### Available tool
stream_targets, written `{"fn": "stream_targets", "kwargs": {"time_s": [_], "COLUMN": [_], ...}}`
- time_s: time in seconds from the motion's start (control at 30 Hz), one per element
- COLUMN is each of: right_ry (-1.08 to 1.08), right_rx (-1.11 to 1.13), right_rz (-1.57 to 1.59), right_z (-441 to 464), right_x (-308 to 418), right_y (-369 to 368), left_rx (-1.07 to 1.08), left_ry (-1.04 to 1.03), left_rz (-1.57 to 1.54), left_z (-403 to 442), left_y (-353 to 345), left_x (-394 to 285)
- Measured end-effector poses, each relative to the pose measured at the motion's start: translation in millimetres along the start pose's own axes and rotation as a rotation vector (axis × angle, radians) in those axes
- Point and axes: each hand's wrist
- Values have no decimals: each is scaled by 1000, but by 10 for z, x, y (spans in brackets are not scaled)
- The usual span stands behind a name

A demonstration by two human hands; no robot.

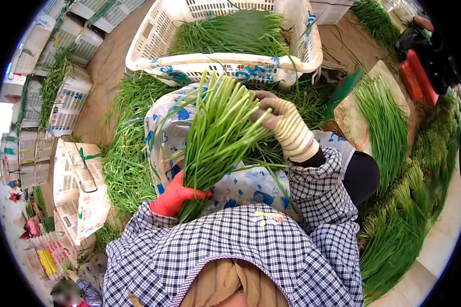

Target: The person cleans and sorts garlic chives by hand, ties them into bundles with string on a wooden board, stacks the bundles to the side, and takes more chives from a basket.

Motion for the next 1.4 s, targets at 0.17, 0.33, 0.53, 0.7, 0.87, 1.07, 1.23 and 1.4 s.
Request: {"fn": "stream_targets", "kwargs": {"time_s": [0.17,0.33,0.53,0.7,0.87,1.07,1.23,1.4], "right_ry": [507,178,160,-174,285,70,-345,90], "right_rx": [-153,-94,-45,-117,-531,365,609,253], "right_rz": [568,-802,-1110,-115,-201,-868,-884,-384], "right_z": [-126,-486,-133,-111,-6,562,637,542], "right_x": [370,718,186,61,192,589,597,251], "right_y": [459,478,-432,-202,90,294,101,240], "left_rx": [20,0,-30,-41,11,89,44,99], "left_ry": [21,22,-22,14,-8,-34,-5,-51], "left_rz": [-34,-109,50,-16,-136,85,82,-50], "left_z": [-1,17,53,-23,28,89,-1,55], "left_y": [134,219,101,201,228,274,211,292], "left_x": [46,102,55,128,161,122,62,170]}}
Point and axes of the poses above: each hand's wrist, its own z-axis towards the middle knuckle, its own y-axis out of the back of the hand, x = y × z, and after that the axes turned 3 degrees about z, right-handed
